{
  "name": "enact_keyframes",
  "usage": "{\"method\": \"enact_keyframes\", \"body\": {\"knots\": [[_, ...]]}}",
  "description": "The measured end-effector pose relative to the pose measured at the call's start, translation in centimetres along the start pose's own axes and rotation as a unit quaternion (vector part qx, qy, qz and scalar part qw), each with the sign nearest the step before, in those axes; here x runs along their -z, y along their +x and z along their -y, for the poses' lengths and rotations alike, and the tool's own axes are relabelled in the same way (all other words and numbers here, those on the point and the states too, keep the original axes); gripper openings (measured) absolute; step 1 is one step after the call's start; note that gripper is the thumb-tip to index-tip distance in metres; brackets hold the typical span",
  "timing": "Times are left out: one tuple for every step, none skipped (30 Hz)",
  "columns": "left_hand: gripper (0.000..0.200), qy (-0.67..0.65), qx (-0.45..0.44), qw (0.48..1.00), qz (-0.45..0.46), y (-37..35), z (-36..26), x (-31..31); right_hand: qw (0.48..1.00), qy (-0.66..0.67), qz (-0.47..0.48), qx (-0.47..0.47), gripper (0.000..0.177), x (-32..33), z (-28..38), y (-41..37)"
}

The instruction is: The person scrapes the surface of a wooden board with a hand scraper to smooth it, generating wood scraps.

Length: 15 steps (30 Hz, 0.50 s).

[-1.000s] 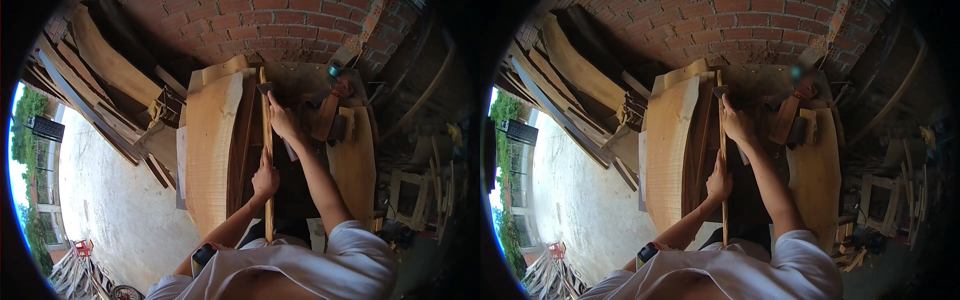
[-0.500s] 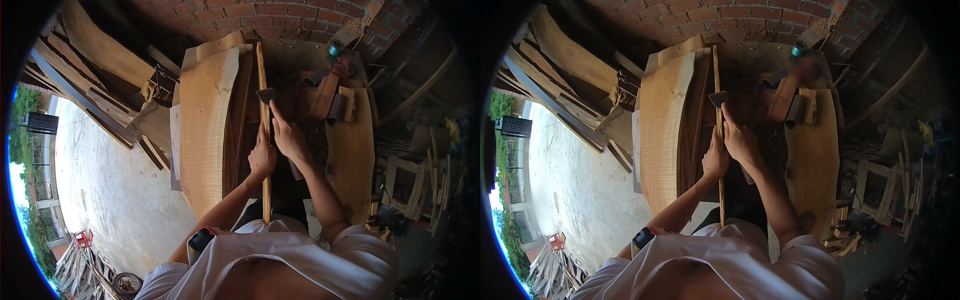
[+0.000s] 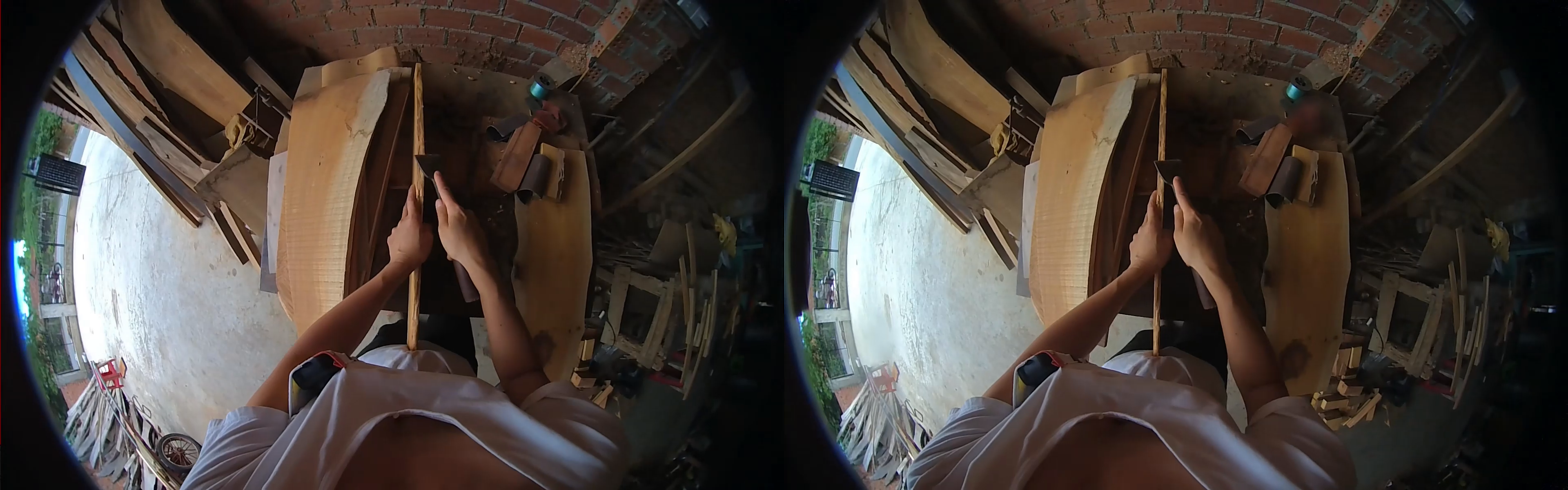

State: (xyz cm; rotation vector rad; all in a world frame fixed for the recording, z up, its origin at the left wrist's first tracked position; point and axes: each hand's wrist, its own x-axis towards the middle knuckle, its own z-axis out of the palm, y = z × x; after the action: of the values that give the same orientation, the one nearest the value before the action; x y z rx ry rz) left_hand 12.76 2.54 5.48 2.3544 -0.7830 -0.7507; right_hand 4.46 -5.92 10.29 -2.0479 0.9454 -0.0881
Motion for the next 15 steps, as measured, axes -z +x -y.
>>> {"method": "enact_keyframes", "body": {"knots": [[0.08, -0.006, 0.0, 1.0, 0.013, 0.0, -0.1, 0.3, 1.0, 0.015, 0.01, -0.013, 0.053, -0.2, 0.0, 0.2], [0.08, -0.009, 0.002, 1.0, 0.014, -0.2, -0.4, 0.1, 1.0, 0.012, 0.012, -0.015, 0.053, -0.4, 0.0, -0.2], [0.08, 0.006, -0.004, 1.0, 0.007, -0.5, -0.6, -0.1, 1.0, 0.016, -0.007, -0.019, 0.053, -0.7, 0.0, -0.7], [0.079, 0.022, -0.011, 1.0, 0.0, -0.7, -0.8, -0.2, 0.999, 0.022, -0.027, -0.022, 0.053, -0.9, 0.0, -1.1], [0.079, 0.034, -0.017, 0.999, -0.01, -0.9, -0.8, -0.6, 0.999, 0.02, -0.029, -0.019, 0.053, -1.3, -0.4, -1.8], [0.079, 0.032, -0.02, 0.999, -0.015, -0.7, -0.7, -0.6, 0.998, 0.018, -0.058, 0.026, 0.053, -2.1, -1.1, -3.0], [0.078, 0.039, -0.025, 0.999, -0.009, -0.7, -0.5, -0.5, 0.994, 0.016, -0.084, 0.07, 0.053, -2.4, -1.4, -3.5], [0.078, 0.046, -0.029, 0.999, -0.001, -0.8, -0.3, -0.6, 0.994, 0.014, -0.082, 0.072, 0.053, -2.4, -1.6, -3.0], [0.077, 0.033, -0.013, 0.999, 0.01, -0.8, -0.7, -0.5, 0.995, 0.004, -0.078, 0.064, 0.052, -2.2, -1.6, -2.1], [0.077, 0.031, -0.011, 0.999, 0.009, -0.6, -0.9, -0.3, 0.996, -0.006, -0.074, 0.055, 0.052, -1.8, -1.2, -1.0], [0.076, 0.03, -0.001, 0.999, 0.013, -0.5, -1.0, -0.1, 0.998, -0.016, -0.057, 0.037, 0.052, -1.3, -0.8, 0.4], [0.075, 0.029, 0.008, 0.999, 0.016, -0.1, -0.9, 0.1, 0.998, -0.016, -0.056, 0.039, 0.052, -1.4, -0.7, 0.9], [0.074, 0.006, -0.005, 1.0, 0.01, 0.1, -0.5, 0.3, 0.996, -0.034, -0.063, 0.049, 0.052, -1.6, -0.5, 1.3], [0.074, 0.003, -0.001, 1.0, 0.01, -0.2, -0.4, -0.1, 0.995, -0.053, -0.066, 0.058, 0.052, -1.8, -0.6, 1.2], [0.074, 0.01, -0.01, 1.0, -0.002, -0.6, -0.4, -0.4, 0.995, -0.047, -0.065, 0.051, 0.053, -1.8, -0.5, 0.7]]}}
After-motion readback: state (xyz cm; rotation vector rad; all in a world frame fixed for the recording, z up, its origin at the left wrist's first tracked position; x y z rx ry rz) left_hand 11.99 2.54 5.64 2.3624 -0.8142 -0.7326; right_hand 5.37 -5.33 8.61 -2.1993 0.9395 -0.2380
